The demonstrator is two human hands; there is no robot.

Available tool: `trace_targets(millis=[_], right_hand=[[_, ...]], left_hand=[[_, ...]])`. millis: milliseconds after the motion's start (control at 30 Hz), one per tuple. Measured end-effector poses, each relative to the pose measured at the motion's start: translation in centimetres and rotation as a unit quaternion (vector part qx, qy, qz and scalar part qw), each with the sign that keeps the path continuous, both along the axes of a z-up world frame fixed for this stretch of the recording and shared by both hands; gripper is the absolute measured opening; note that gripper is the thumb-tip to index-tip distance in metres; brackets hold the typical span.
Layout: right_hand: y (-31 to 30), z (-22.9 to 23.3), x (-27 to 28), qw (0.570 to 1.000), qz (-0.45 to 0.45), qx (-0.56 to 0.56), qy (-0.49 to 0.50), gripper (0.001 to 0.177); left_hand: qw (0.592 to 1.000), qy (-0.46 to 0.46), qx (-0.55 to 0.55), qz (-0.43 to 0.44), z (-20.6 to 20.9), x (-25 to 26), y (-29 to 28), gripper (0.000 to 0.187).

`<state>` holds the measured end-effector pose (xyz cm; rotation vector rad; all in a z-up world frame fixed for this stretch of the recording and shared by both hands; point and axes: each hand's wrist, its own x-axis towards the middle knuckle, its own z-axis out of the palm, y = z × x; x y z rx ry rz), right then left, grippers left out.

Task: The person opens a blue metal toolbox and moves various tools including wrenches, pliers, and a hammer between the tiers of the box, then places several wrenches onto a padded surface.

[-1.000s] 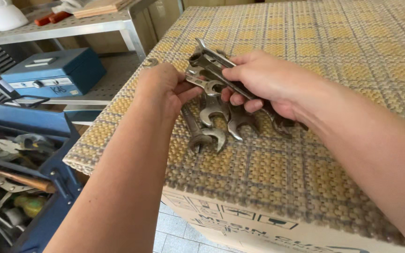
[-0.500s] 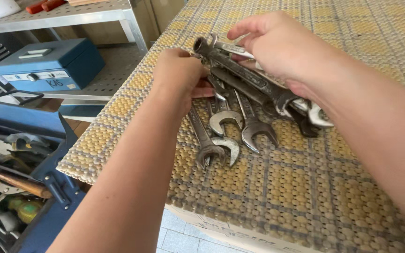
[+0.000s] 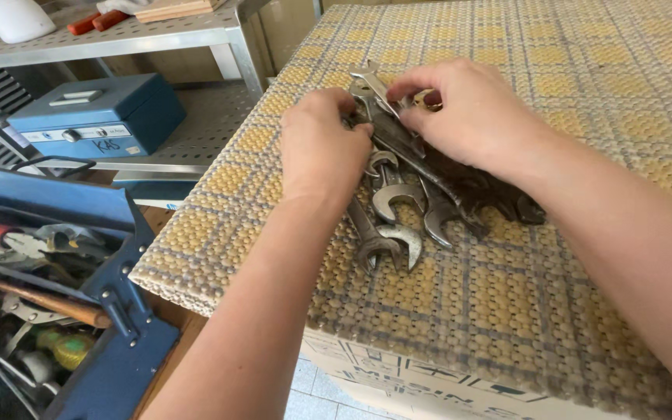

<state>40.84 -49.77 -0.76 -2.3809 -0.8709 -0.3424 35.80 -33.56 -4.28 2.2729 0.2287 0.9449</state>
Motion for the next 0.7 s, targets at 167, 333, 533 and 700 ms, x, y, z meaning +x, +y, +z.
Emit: trace_targets(millis=[167, 333, 533, 700], right_hand=[[-0.2, -0.8, -0.1, 0.995, 0.065, -0.023, -0.065, 0.039], [-0.7, -1.1, -0.2, 0.998, 0.029, -0.002, -0.052, 0.044], [-0.4, -0.7, -1.5, 0.991, 0.052, 0.018, -0.119, 0.033], [0.9, -0.3, -3.8, 0.98, 0.089, 0.057, -0.167, 0.036]], left_hand=[[0.996, 0.033, 0.069, 0.036, 0.6, -0.9, -1.1, 0.025], [0.993, 0.026, 0.11, 0.045, -0.3, -2.2, -3.2, 0.028], [0.994, 0.026, 0.1, 0.037, -0.3, -2.6, -2.7, 0.036], [0.996, 0.005, 0.08, 0.043, 0.4, -2.8, -1.1, 0.033]])
